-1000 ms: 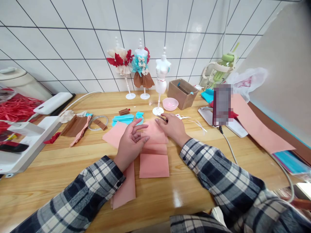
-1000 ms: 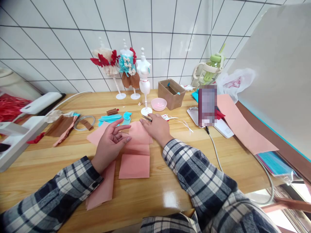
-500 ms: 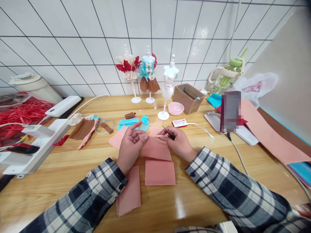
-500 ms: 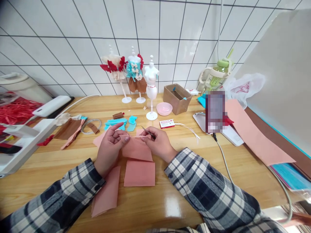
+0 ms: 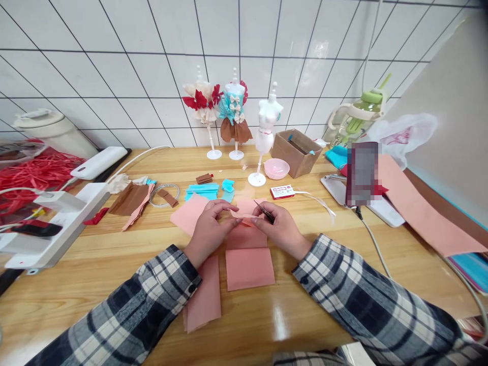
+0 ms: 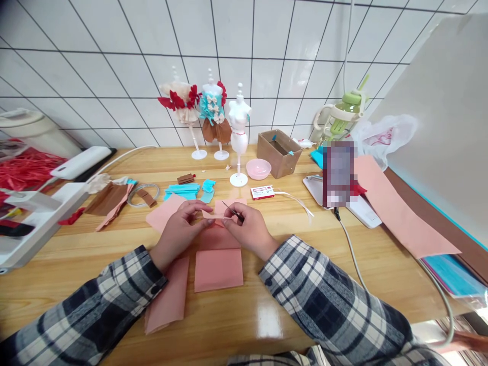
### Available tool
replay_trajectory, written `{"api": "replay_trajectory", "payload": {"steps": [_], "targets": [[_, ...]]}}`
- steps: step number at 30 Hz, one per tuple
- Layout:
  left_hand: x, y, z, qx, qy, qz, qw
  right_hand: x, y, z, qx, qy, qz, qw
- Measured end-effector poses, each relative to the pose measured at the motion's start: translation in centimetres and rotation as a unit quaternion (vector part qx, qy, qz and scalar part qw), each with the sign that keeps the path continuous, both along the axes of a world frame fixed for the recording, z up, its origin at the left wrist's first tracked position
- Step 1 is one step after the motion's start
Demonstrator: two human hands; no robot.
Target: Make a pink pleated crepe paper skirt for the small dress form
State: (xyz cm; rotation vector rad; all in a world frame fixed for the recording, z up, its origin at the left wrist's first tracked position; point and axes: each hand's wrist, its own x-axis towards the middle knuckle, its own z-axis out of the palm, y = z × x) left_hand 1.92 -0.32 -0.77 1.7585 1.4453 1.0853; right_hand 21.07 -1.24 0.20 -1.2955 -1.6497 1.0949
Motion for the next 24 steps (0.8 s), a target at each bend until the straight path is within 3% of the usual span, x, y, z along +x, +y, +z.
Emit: {"api": "replay_trajectory", "payload": {"steps": [3,7,10,12,17,24], "targets": [[-0.1,0.1,-0.1,0.006,-0.011,-0.02,1.0,0.5,0.1,-0.1,0.07,-0.034,-0.005,0.997],[-0.4,0.2,-0.7,-0.049,-0.045,-0.01,0.998,1.6,-0.3,0.3,0.192,-0.076,-0.064,0.976],[-0.5,0.3,-0.9,-0.061,-0.054,-0.002,0.997,2.0,-0.3,0.4,0.216,-0.129,-0.034,0.967],[-0.5,0.4,-0.9,-0.062,-0.056,-0.004,0.996,1.9,0.0,0.1,0.201,-0.165,-0.011,0.965],[-0.4,0.4,-0.7,-0.068,-0.061,-0.005,0.996,1.1,1.3,-1.5,0.068,-0.187,-0.046,0.979],[-0.3,0.2,-0.1,-0.092,-0.11,-0.021,0.989,0.9,1.6,-1.1,0.016,-0.052,-0.039,0.998]]}}
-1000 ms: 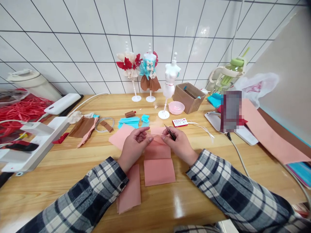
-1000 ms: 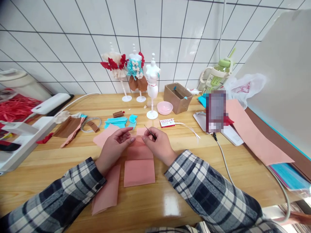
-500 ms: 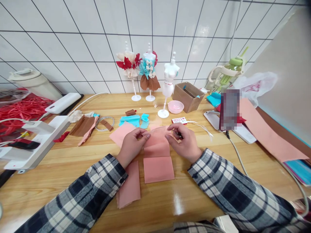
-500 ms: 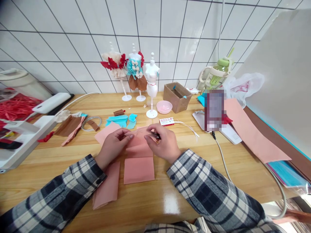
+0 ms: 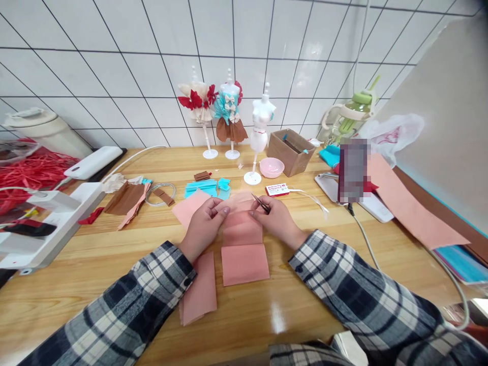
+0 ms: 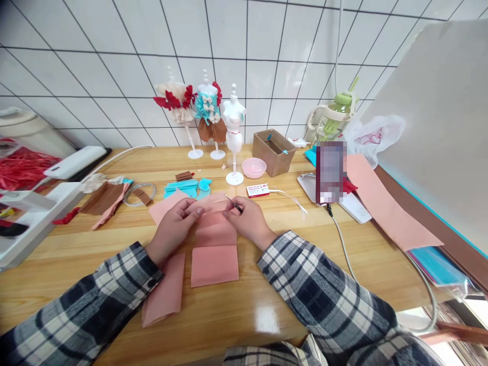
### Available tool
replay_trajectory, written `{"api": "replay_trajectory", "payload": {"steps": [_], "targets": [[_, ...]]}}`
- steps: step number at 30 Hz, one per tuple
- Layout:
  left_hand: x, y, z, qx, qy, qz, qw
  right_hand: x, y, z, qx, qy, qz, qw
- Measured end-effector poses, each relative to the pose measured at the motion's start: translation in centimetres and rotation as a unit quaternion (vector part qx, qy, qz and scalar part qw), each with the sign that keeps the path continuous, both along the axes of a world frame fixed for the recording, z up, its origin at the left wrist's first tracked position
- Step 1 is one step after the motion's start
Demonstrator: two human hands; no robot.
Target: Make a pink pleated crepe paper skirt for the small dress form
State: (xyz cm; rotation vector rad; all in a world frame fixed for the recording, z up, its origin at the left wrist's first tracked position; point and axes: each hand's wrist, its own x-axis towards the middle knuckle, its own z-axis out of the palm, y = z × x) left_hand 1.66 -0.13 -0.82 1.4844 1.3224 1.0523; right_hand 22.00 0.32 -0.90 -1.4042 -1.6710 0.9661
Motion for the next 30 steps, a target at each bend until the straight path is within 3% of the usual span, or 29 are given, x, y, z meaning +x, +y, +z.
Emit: {"api": "replay_trajectory", "payload": {"steps": [3,6,12,17,19,23,30], "targets": [[0.0,-0.1,0.3,-0.008,-0.042,-0.023,0.999,0.3,-0.1,0.7,0.049,0.095,0.013,0.994],[0.0,-0.2,0.4,0.0,-0.064,-0.054,0.997,0.7,0.0,1.0,0.085,0.128,0.007,0.988],[-0.2,-0.4,0.4,-0.005,-0.085,-0.074,0.994,1.2,0.3,0.7,-0.032,0.225,0.062,0.972],[-0.3,-0.6,0.5,0.019,-0.145,-0.094,0.985,0.9,0.1,0.7,-0.007,0.166,0.043,0.985],[-0.2,-0.7,0.6,0.009,-0.119,-0.086,0.989,0.8,-0.1,0.8,0.009,0.146,0.028,0.989],[0.2,-0.6,0.7,-0.006,-0.019,-0.011,1.0,0.4,-0.3,0.8,0.019,0.13,0.011,0.991],[0.2,-0.4,0.0,0.006,-0.031,-0.002,0.999,0.1,-0.4,0.5,0.008,0.191,0.015,0.981]]}}
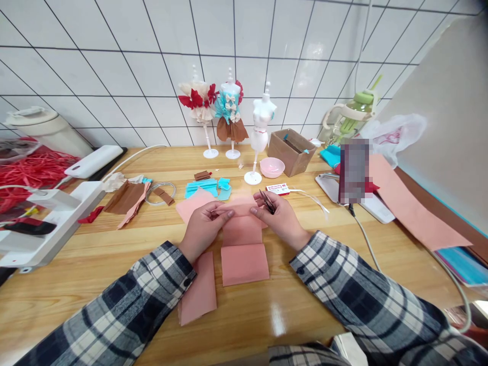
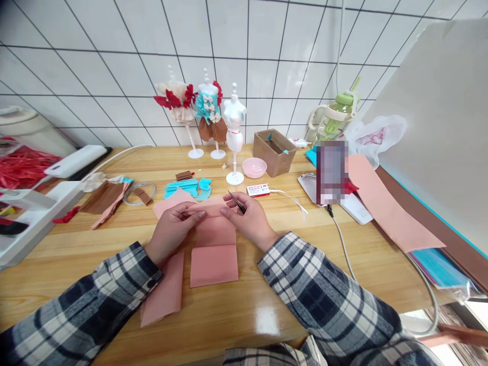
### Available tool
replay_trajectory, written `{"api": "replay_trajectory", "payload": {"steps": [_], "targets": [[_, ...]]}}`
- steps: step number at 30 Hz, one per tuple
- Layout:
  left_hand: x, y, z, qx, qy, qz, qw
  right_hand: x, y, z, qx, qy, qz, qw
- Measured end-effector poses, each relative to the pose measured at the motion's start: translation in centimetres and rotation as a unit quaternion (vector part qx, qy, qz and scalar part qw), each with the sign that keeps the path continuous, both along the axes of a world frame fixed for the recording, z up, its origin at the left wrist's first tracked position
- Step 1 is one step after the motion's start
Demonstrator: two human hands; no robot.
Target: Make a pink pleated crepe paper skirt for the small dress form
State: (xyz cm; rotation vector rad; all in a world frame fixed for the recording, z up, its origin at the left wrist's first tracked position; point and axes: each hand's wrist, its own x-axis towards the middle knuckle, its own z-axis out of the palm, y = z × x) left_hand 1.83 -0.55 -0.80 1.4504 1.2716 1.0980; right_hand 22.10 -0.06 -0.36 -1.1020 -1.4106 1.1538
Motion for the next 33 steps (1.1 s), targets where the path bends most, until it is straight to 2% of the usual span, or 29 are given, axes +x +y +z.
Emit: {"api": "replay_trajectory", "payload": {"steps": [5,8,10,12,14,17,20,25,30,33], "targets": [[0.2,-0.2,0.1,0.006,-0.003,0.001,1.0,0.0,-0.2,0.6,0.005,-0.043,-0.031,0.999],[0.5,-0.3,0.4,0.014,-0.053,0.007,0.998,-0.2,-0.4,1.0,0.002,-0.028,-0.046,0.999],[0.6,-0.3,0.5,0.006,-0.115,-0.025,0.993,-0.3,-0.7,1.0,-0.001,-0.004,-0.063,0.998],[0.7,-0.4,0.5,-0.007,-0.137,-0.081,0.987,-0.5,-1.0,0.9,-0.003,0.032,-0.075,0.997],[0.8,-0.5,0.6,-0.022,-0.102,-0.106,0.989,-0.7,-1.4,0.8,-0.006,0.064,-0.071,0.995],[1.0,-0.9,0.7,-0.033,-0.032,-0.081,0.996,-0.7,-1.6,0.7,0.003,0.068,-0.069,0.995],[1.0,-1.2,1.0,0.001,0.004,-0.066,0.998,-0.4,-1.5,1.2,0.025,0.044,-0.073,0.996],[0.9,-1.2,1.4,0.058,0.044,-0.047,0.996,0.0,-1.5,1.9,0.086,-0.009,0.007,0.996],[0.8,-1.2,1.1,0.036,0.078,-0.013,0.996,0.1,-1.4,2.0,0.091,-0.095,-0.045,0.99],[0.7,-1.3,0.9,0.025,0.075,-0.03,0.996,0.3,-1.2,2.0,0.075,-0.103,-0.057,0.99]]}}
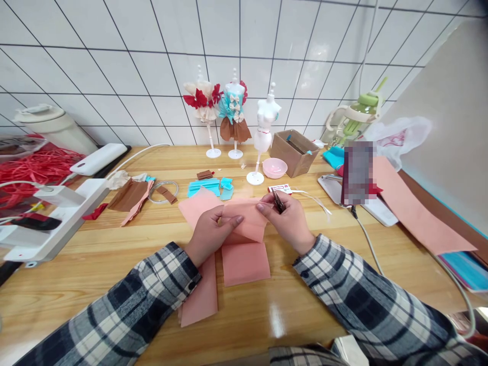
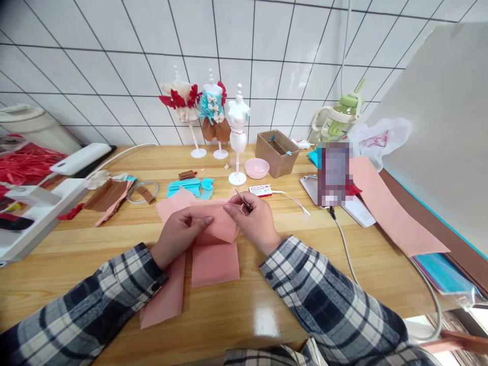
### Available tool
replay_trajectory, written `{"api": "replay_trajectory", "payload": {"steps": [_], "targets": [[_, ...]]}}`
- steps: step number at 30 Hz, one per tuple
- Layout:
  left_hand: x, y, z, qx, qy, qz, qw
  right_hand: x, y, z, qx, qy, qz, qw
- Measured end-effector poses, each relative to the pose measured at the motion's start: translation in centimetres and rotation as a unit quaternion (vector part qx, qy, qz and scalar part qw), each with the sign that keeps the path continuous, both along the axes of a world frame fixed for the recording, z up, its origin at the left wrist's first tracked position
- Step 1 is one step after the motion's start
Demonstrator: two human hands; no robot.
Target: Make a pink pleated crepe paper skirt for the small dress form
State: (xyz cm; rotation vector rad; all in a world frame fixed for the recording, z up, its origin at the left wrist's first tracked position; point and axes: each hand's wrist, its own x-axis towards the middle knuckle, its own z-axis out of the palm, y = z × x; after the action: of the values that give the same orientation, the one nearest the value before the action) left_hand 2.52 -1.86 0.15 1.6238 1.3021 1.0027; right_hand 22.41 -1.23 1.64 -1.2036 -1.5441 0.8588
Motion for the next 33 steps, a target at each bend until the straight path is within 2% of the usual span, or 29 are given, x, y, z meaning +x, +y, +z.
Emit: {"api": "replay_trajectory", "payload": {"steps": [3,8,13,17,21,29,33], "targets": [[0.0,0.0,0.1,-0.016,-0.019,-0.028,0.999,0.1,0.2,-0.1,-0.01,-0.001,0.022,1.0],[0.0,-0.2,0.3,-0.014,0.015,-0.05,0.999,0.0,0.0,0.3,-0.006,0.02,0.066,0.998],[0.2,-0.6,0.3,-0.027,0.032,-0.126,0.991,0.6,-0.1,1.2,0.007,0.069,0.069,0.995],[0.6,-1.0,0.5,-0.045,0.064,-0.14,0.987,1.8,0.6,1.1,-0.006,0.146,0.059,0.987],[0.7,-1.1,0.5,-0.062,0.061,-0.15,0.985,3.0,1.5,0.8,-0.028,0.249,0.049,0.967],[0.4,-1.1,0.7,-0.164,-0.003,-0.226,0.96,3.5,3.1,-0.2,-0.112,0.307,0.009,0.945],[0.8,-1.2,0.4,-0.127,0.035,-0.267,0.955,3.7,3.3,-0.3,-0.103,0.349,-0.002,0.931]]}}
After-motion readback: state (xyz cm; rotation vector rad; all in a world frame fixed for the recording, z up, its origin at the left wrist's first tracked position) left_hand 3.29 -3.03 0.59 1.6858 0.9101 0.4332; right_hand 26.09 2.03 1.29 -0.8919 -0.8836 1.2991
